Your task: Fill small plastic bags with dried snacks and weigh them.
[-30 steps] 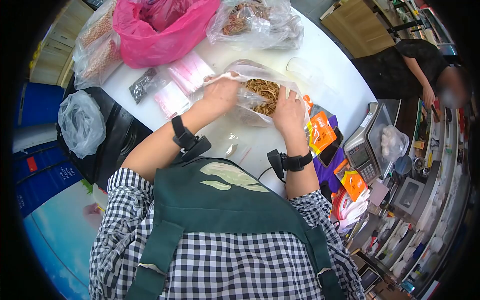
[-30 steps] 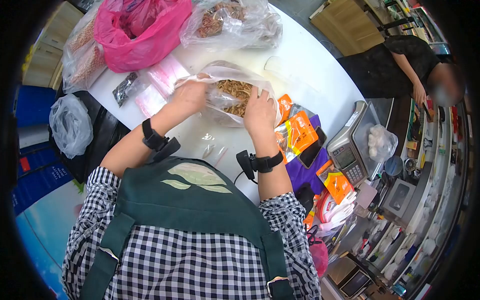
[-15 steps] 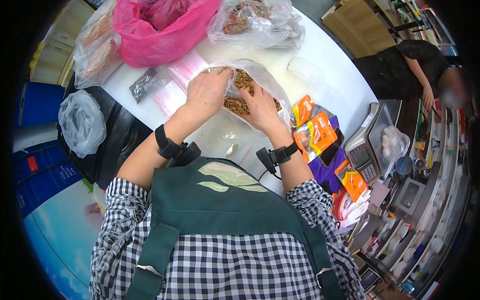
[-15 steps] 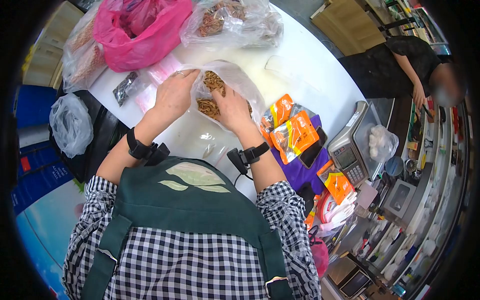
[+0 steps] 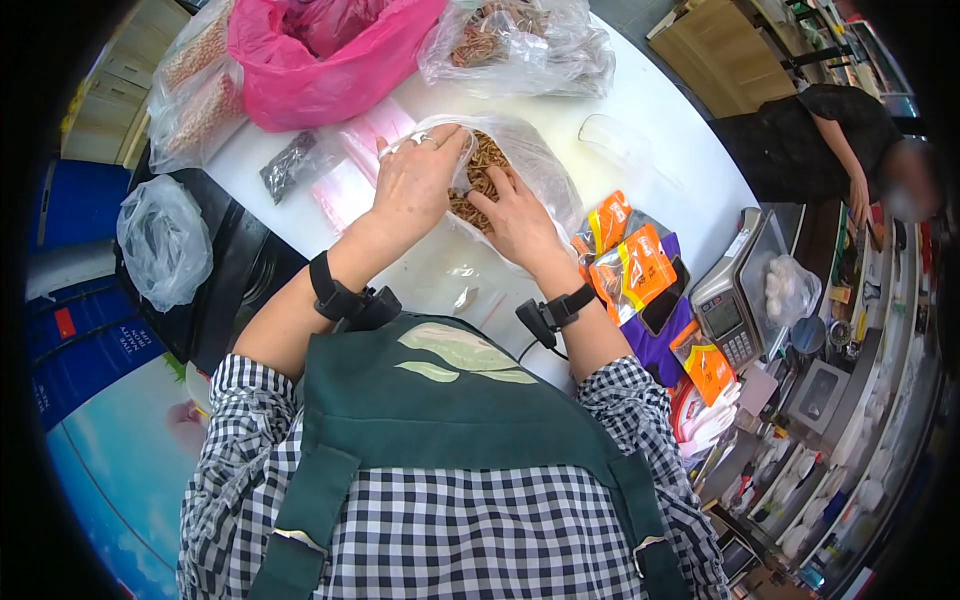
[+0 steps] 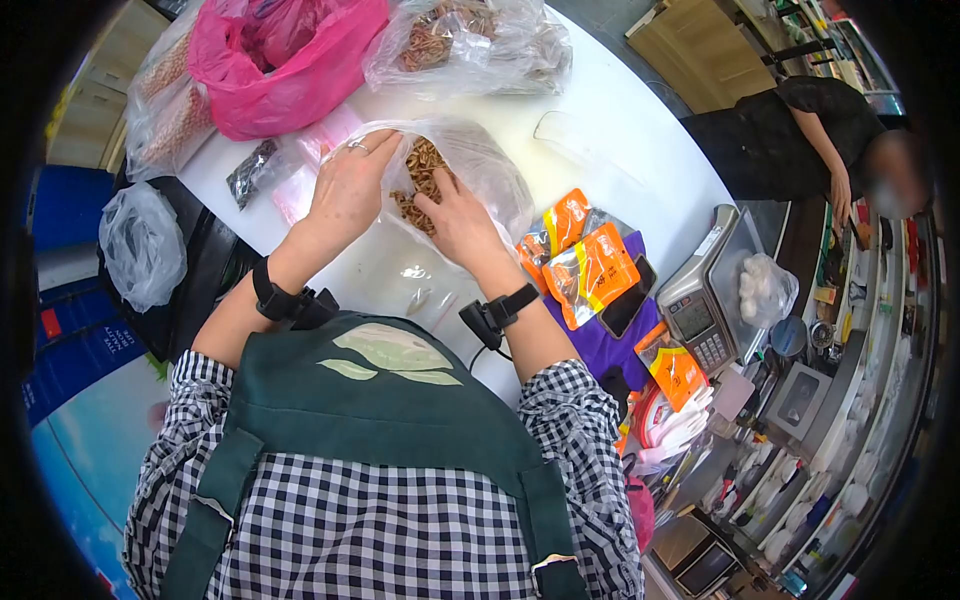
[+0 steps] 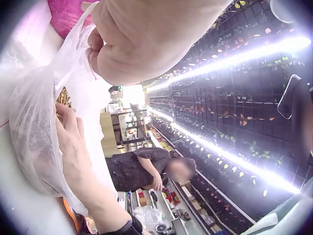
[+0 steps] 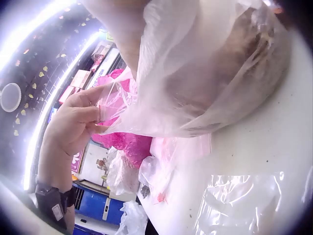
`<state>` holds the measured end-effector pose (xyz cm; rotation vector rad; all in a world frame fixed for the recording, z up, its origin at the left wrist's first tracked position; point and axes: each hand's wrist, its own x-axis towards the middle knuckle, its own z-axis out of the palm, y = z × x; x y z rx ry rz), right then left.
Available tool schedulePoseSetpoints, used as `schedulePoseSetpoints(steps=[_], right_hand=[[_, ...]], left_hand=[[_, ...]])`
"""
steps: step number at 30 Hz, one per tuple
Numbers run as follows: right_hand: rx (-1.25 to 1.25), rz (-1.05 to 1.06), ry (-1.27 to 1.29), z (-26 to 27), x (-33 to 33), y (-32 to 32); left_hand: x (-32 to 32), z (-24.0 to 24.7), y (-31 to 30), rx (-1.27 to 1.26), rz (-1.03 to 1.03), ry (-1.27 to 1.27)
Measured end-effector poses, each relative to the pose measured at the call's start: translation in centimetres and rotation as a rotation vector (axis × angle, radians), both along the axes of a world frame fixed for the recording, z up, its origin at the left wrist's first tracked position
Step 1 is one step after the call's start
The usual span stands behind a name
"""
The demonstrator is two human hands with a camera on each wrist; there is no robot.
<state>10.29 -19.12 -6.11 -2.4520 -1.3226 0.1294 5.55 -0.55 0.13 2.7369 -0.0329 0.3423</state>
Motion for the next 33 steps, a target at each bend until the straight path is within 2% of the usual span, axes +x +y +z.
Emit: schedulePoseSetpoints(steps=[4, 6, 7, 9, 10, 13, 14, 17, 19, 20, 21, 23, 25, 27, 28, 30, 33], right_hand=[[0.037, -0.051, 0.085, 0.0, 0.2, -1.1], [0.217, -0.067, 0.196, -0.4, 0.8, -1.3], [0.217, -0.064, 0.195, -0.4, 1.1, -1.6], [0.068, -0.168, 0.337, 0.0, 1.8, -2.1], [-0.083, -0.234, 0.396, 1.1, 2.3, -2.4], [-0.058, -0.314, 0.498, 2.4, 3.0, -3.3], [-0.093, -0.346, 0.406, 2.1, 3.2, -3.5], [-0.169, -0.38, 0.395, 4.2, 2.9, -2.9], [-0.164, -0.328, 0.322, 4.2, 2.2, -2.5], [-0.159, -0.28, 0.248, 4.2, 1.9, -2.3], [-0.159, -0.282, 0.246, 3.9, 1.7, -2.3], [-0.187, -0.251, 0.104, 2.3, 1.3, -2.5], [-0.187, -0.244, 0.173, 0.6, 1.8, -2.8], [-0.187, -0.332, 0.523, -0.2, 2.5, -2.8], [-0.187, -0.333, 0.524, 0.0, 2.2, -2.9], [0.035, -0.159, 0.213, 0.7, 1.4, -3.0], [0.13, -0.15, 0.204, -1.3, 1.6, -3.4]], left_hand=[[-0.3, -0.7, 0.1, -0.039, 0.024, 0.062], [-0.3, -0.8, 0.3, -0.042, 0.023, 0.052], [-0.4, -0.8, 0.4, -0.043, 0.025, 0.045], [-0.5, -0.6, 0.5, -0.086, 0.003, 0.018], [-0.5, -0.4, 0.5, -0.129, -0.023, -0.009], [-0.5, 0.5, 0.1, -0.009, -0.039, -0.019], [-0.6, 0.5, -0.3, -0.011, -0.038, -0.019], [-0.2, 0.6, -1.8, 0.008, -0.039, 0.066], [0.1, 0.5, -2.9, -0.066, -0.154, 0.043], [0.5, -0.7, -3.4, -0.177, -0.185, 0.002], [0.8, -1.5, -3.7, -0.177, -0.187, 0.0], [1.4, -3.0, -4.1, -0.356, -0.257, 0.062], [1.9, -3.9, -4.1, -0.412, -0.259, 0.054], [2.4, -4.1, -4.1, -0.471, -0.262, 0.048], [2.5, -4.1, -4.1, -0.517, -0.268, 0.072], [2.5, -3.9, -4.1, -0.561, -0.274, 0.097], [2.6, -4.4, -4.4, -0.602, -0.267, 0.204]])
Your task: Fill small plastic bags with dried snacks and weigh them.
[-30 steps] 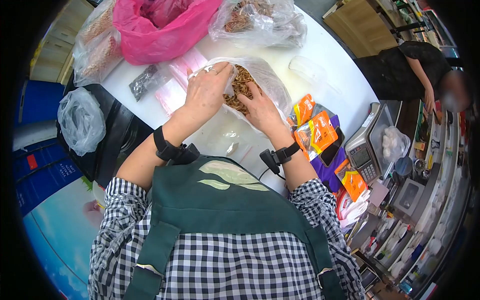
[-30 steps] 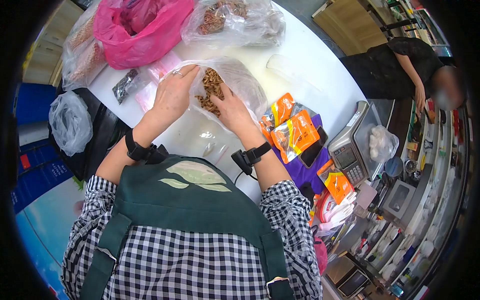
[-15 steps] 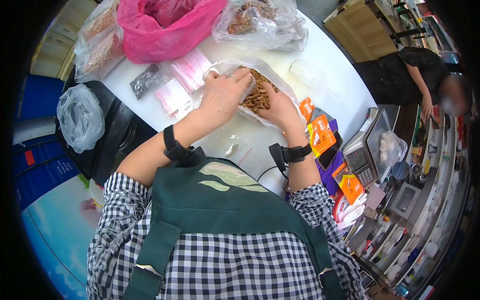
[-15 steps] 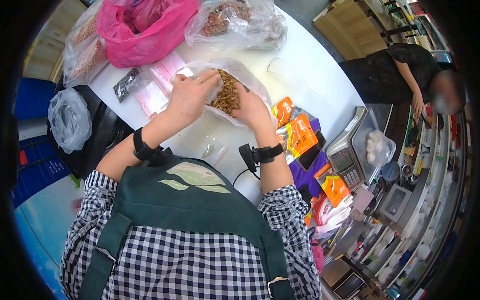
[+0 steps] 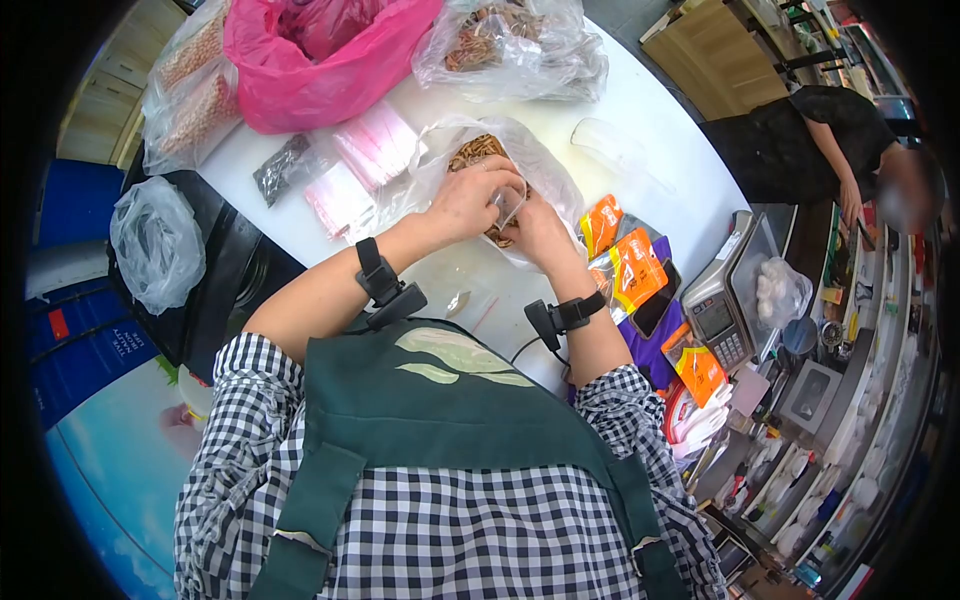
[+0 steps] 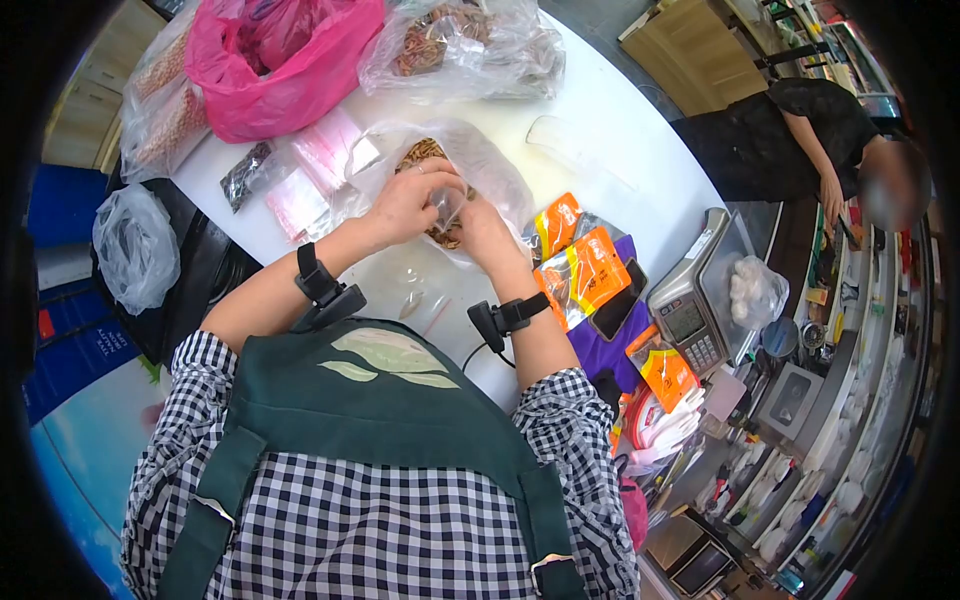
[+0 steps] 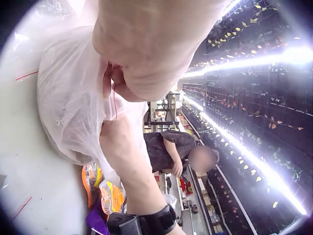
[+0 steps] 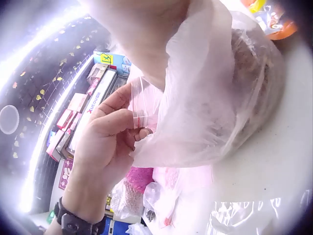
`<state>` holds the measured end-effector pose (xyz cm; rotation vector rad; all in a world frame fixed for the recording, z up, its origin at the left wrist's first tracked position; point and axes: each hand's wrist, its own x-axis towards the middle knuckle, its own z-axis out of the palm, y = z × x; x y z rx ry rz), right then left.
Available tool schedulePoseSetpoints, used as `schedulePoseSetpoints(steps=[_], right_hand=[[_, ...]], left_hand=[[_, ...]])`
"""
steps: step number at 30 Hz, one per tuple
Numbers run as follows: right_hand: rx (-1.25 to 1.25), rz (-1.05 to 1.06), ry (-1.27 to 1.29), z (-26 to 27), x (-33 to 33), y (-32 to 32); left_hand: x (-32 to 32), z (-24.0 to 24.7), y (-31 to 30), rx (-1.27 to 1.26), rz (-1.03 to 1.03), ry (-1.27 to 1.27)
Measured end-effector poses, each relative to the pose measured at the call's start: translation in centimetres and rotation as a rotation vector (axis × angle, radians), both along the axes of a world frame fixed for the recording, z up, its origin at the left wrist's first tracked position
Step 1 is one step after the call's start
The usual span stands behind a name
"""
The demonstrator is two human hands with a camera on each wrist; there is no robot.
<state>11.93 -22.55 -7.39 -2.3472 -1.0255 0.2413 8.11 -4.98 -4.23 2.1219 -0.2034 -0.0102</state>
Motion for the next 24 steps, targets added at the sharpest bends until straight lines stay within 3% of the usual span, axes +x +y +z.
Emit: schedulePoseSetpoints(steps=[2, 3, 5, 8, 12, 16, 19, 21, 24], right_hand=[[-0.072, -0.065, 0.141, 0.7, 0.1, -0.1], [-0.145, -0.133, 0.284, 1.1, 0.2, -0.2], [-0.138, -0.143, 0.259, 1.5, 0.3, -0.3], [-0.133, -0.178, 0.233, 1.9, 0.4, -0.7], [0.022, -0.305, 0.275, 2.9, 0.9, -0.8], [0.11, -0.334, 0.289, 3.4, 1.6, -1.3], [0.252, -0.436, 0.426, 4.0, 1.6, -0.9], [0.414, -0.533, 0.738, 4.7, 1.2, -0.4], [0.3, -0.496, 0.588, 3.8, 1.2, 0.3]], left_hand=[[0.2, -2.1, 0.0, 0.11, 0.061, -0.229], [0.3, -1.5, 0.3, 0.11, 0.063, -0.229], [0.6, 0.6, 0.9, 0.423, 0.186, -0.175], [1.0, 1.0, 0.7, 0.566, 0.161, -0.114], [0.4, -1.3, -0.4, 0.577, 0.055, -0.082], [0.2, -2.4, -0.8, 0.339, 0.107, -0.056], [0.7, -1.7, -0.7, 0.324, 0.133, -0.003], [1.1, -1.8, -0.8, 0.355, 0.141, 0.041], [1.3, -3.4, -1.3, 0.283, 0.117, 0.006]])
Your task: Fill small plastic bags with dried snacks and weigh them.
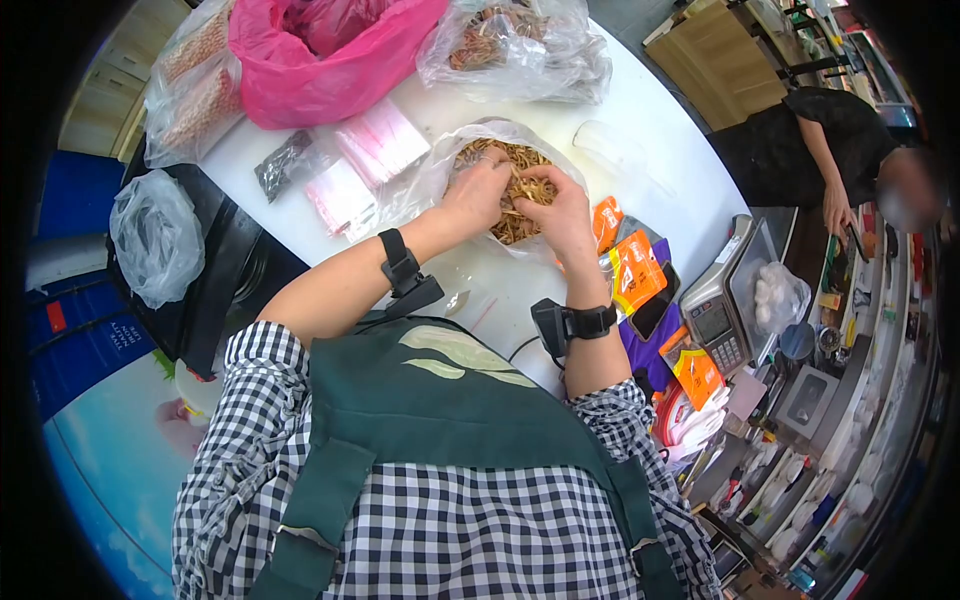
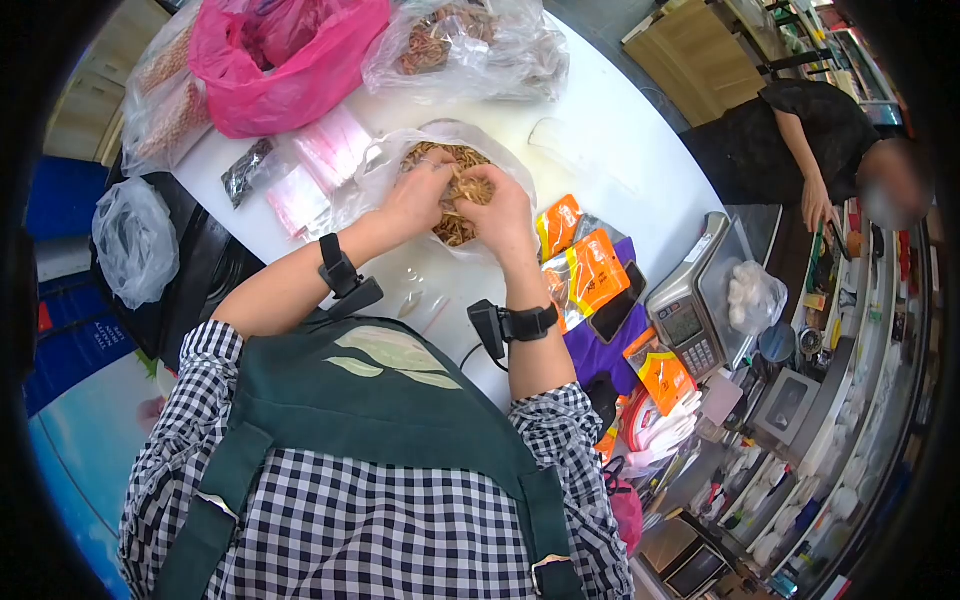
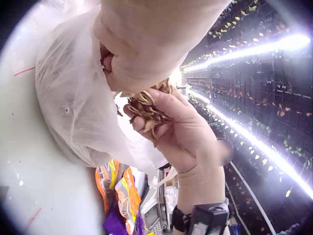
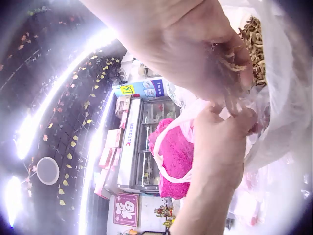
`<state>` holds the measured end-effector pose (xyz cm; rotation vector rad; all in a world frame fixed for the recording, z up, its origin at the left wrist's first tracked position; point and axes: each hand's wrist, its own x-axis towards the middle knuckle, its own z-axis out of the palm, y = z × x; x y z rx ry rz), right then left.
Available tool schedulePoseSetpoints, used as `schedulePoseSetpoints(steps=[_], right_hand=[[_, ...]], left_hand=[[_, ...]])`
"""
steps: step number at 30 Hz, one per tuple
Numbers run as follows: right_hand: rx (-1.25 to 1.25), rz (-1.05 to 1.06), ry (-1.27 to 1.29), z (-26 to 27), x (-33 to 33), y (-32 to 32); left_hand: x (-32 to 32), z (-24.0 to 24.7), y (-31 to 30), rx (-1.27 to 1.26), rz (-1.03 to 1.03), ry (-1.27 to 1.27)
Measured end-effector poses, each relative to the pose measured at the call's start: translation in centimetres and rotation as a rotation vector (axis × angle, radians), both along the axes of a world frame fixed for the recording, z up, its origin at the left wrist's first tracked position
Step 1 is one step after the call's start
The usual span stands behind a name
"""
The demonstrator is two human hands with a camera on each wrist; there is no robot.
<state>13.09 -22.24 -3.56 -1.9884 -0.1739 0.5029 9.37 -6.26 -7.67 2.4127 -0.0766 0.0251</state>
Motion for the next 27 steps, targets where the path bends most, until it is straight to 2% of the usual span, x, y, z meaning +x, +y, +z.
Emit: schedulePoseSetpoints(steps=[2, 7, 9, 11, 16, 21, 27], right_hand=[[-0.071, 0.003, -0.064, -0.3, 0.0, 0.1], [-0.215, -0.002, -0.168, -0.1, -0.2, 0.7], [-0.315, 0.049, -0.384, 0.4, -0.3, 1.0], [-0.265, 0.032, -0.401, 1.1, -0.3, 1.4], [-0.189, -0.033, -0.464, 1.4, -0.6, 1.7], [-0.089, -0.016, -0.331, 1.9, -1.5, 1.7], [-0.215, -0.021, -0.377, 0.9, -1.5, 1.9]], left_hand=[[0.1, -1.0, -0.1, -0.14, 0.031, -0.03], [-0.1, 0.0, -0.4, -0.174, 0.05, -0.088], [-0.2, 0.0, -0.6, -0.16, 0.019, -0.096], [-0.1, -0.5, -0.8, -0.199, -0.012, -0.148], [0.1, -0.6, -0.6, -0.167, 0.028, -0.098], [0.3, 0.0, -0.3, -0.146, 0.097, -0.06], [-0.1, 0.0, -0.4, -0.158, 0.033, -0.146]])
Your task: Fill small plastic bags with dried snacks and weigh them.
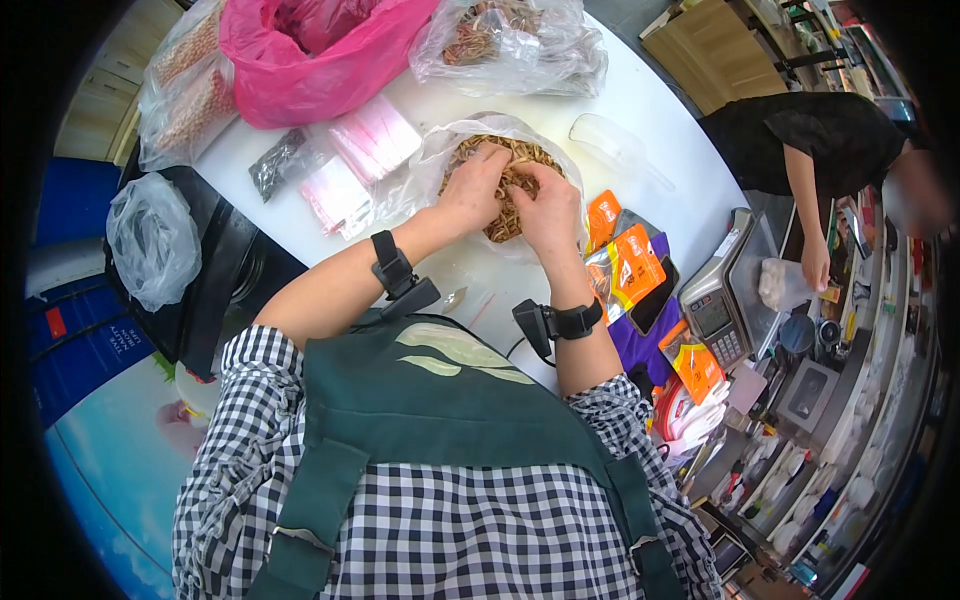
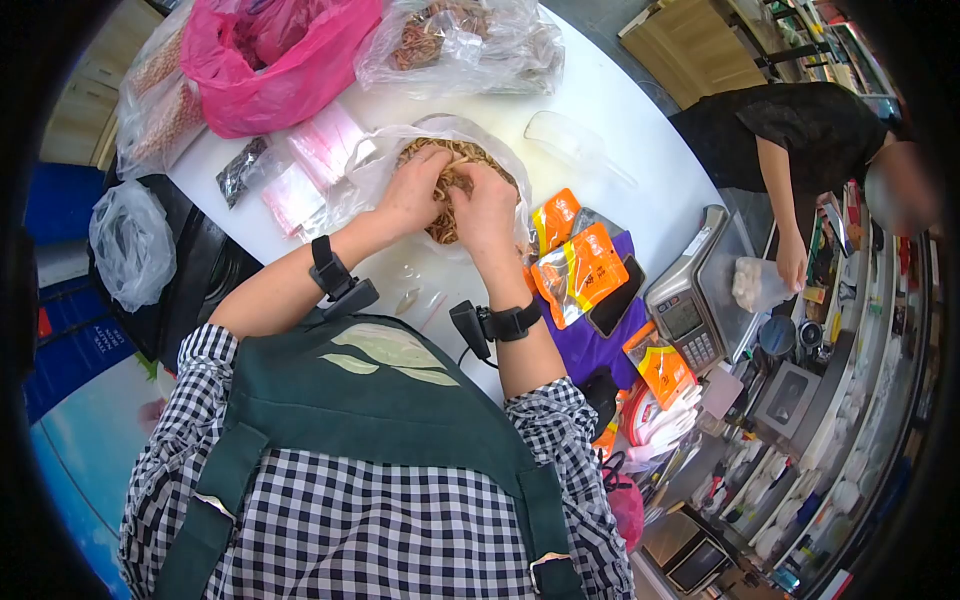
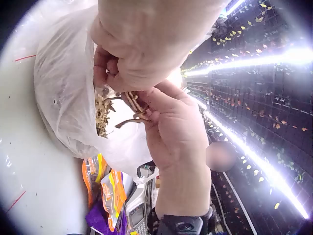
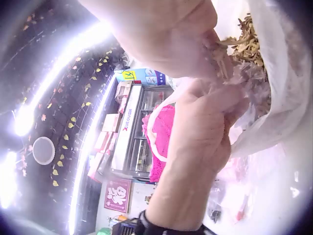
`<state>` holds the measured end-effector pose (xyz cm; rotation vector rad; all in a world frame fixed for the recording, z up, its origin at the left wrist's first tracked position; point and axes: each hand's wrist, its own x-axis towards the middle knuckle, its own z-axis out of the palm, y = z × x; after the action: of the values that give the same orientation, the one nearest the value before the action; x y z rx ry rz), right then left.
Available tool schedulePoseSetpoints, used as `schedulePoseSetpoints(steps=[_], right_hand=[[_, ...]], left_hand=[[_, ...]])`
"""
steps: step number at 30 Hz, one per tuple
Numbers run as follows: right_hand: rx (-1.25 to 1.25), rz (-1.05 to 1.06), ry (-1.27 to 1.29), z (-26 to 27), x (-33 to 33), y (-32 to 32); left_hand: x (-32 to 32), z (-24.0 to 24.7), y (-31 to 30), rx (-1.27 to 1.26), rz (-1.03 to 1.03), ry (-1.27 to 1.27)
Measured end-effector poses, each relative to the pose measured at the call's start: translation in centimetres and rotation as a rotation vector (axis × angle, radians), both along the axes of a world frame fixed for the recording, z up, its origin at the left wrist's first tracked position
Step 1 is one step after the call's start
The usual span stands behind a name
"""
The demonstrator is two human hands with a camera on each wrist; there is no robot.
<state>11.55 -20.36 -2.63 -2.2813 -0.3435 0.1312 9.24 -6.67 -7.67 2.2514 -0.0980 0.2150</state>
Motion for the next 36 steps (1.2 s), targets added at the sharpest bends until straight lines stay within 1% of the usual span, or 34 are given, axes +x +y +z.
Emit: schedulePoseSetpoints(steps=[1, 3, 4, 5, 6, 7, 8, 9, 10, 13, 15, 16, 18, 19, 21, 22, 24, 25, 27, 28, 30, 31, 33, 34, 36], right_hand=[[0.0, -0.001, 0.001, -0.2, 0.0, 0.0], [-0.007, 0.05, -0.247, -0.5, -0.1, 0.1], [-0.007, 0.05, -0.246, -0.6, -0.1, 0.3], [-0.02, 0.104, -0.287, -0.7, -0.2, 0.5], [-0.033, 0.157, -0.329, -0.7, -0.3, 0.6], [-0.034, 0.155, -0.33, -0.7, -0.2, 0.5], [-0.147, 0.122, -0.301, -0.6, -0.1, 0.5], [-0.258, 0.09, -0.27, -0.6, 0.0, 0.5], [-0.258, 0.09, -0.27, -0.8, 0.1, 0.5], [-0.189, 0.065, -0.274, -1.6, 0.3, 0.4], [0.026, 0.091, -0.061, -1.9, 0.6, 0.1], [0.025, 0.089, -0.062, -2.3, 0.8, -0.1], [0.1, 0.068, 0.146, -2.6, 1.1, -0.3], [0.1, 0.067, 0.146, -2.6, 1.0, -0.3], [-0.072, 0.044, -0.076, -2.4, 0.9, -0.2], [-0.071, 0.044, -0.075, -2.2, 0.7, 0.0], [-0.257, -0.044, -0.388, -1.8, 0.3, 0.4], [-0.256, -0.044, -0.389, -1.8, 0.4, 0.3], [-0.053, -0.056, -0.22, -1.7, 0.7, 0.3], [-0.052, -0.055, -0.22, -1.5, 0.8, 0.1], [0.252, -0.087, 0.366, -0.8, 0.9, -0.1], [0.251, -0.087, 0.365, -1.0, 0.9, -0.1], [0.322, -0.004, 0.181, -2.0, 0.7, -0.1], [0.322, -0.004, 0.181, -2.5, 0.7, 0.1], [0.388, 0.083, 0.07, -3.1, 0.6, 0.5]], left_hand=[[0.0, 0.1, -0.1, 0.004, -0.004, -0.014], [0.0, 0.4, -0.2, 0.007, -0.007, -0.027], [0.1, 0.7, -0.2, 0.004, -0.002, 0.036], [0.1, 1.0, -0.2, 0.001, 0.003, 0.098], [0.1, 0.9, -0.2, 0.001, 0.002, 0.099], [0.2, 0.8, -0.1, -0.033, -0.011, 0.038], [0.2, 0.7, -0.1, -0.067, -0.024, -0.023], [0.2, 0.6, -0.1, -0.067, -0.025, -0.024], [0.1, 0.6, -0.1, -0.067, -0.021, -0.037], [0.1, 0.5, 0.2, -0.087, -0.018, -0.049], [0.1, 0.6, 0.4, -0.108, -0.024, -0.048], [0.0, 0.7, 0.4, -0.113, -0.033, -0.05], [-0.2, 1.1, 0.3, -0.118, -0.044, -0.051], [-0.3, 1.3, 0.2, -0.114, -0.048, -0.055], [-0.3, 1.4, 0.1, -0.108, -0.051, -0.059], [-0.3, 1.2, 0.0, -0.093, -0.023, -0.059], [0.0, 1.1, 0.1, -0.077, 0.006, -0.059], [0.1, 1.1, 0.3, -0.067, 0.026, -0.062], [0.3, 1.2, 0.9, -0.057, 0.049, -0.065], [0.4, 1.3, 1.1, -0.073, 0.043, -0.03], [0.3, 1.2, 1.4, -0.089, 0.036, 0.004], [0.3, 1.1, 1.5, -0.071, 0.032, 0.002], [0.3, 1.0, 1.3, -0.054, 0.028, 0.001], [0.2, 0.9, 1.0, -0.084, 0.026, 0.019], [0.1, 0.6, 0.8, -0.115, 0.022, 0.038]])
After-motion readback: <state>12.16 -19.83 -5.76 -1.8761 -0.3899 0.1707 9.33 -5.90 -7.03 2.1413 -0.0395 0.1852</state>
